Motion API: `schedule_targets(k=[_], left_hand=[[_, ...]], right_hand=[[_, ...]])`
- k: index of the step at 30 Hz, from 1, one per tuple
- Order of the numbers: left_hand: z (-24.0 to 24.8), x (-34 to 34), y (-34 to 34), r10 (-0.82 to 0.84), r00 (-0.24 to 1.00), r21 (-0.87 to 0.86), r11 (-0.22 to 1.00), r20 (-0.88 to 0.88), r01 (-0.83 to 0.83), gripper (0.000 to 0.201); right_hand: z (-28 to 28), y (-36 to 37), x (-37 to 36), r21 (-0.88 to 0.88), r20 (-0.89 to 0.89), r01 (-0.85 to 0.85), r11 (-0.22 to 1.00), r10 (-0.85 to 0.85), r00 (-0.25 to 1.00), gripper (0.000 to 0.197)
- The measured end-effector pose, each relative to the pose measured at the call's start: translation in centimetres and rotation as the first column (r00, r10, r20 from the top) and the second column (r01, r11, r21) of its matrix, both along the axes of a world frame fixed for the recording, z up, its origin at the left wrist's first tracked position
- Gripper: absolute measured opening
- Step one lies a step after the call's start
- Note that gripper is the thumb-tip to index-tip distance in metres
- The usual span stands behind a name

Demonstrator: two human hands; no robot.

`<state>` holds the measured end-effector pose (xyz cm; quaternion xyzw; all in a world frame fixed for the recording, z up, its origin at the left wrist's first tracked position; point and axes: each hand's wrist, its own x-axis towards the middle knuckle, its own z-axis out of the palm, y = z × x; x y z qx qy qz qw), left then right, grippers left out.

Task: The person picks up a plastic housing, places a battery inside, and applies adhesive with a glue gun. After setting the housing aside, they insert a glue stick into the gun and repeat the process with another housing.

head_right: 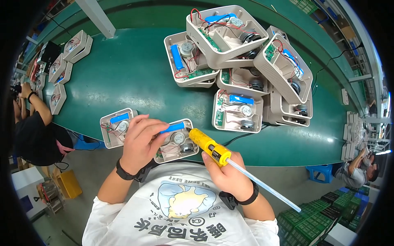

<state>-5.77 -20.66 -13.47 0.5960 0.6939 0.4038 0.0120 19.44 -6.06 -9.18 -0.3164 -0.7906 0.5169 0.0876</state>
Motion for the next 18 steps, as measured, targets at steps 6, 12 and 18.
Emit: schedule_targets(k=[6,12,18], left_hand=[[-0.6,0.2,0.0,0.038,0.996,0.002,0.999,0.075,-0.038,0.025],[-1.4,0.3,-0.2,0.05,0.997,0.047,0.997,0.067,-0.054,0.025],[-1.0,0.1,0.1,0.017,1.0,0.067,0.998,0.017,-0.018,0.024]], right_hand=[[-2.3,0.8,0.5,-0.015,-0.107,-0.067,0.998,0.065,0.992,0.015],[-1.9,1.0,0.7,-0.156,-0.028,0.01,0.988,-0.015,0.999,0.023],[-1.0,1.6,0.5,-0.313,0.01,0.025,0.949,-0.023,1.0,0.035]])
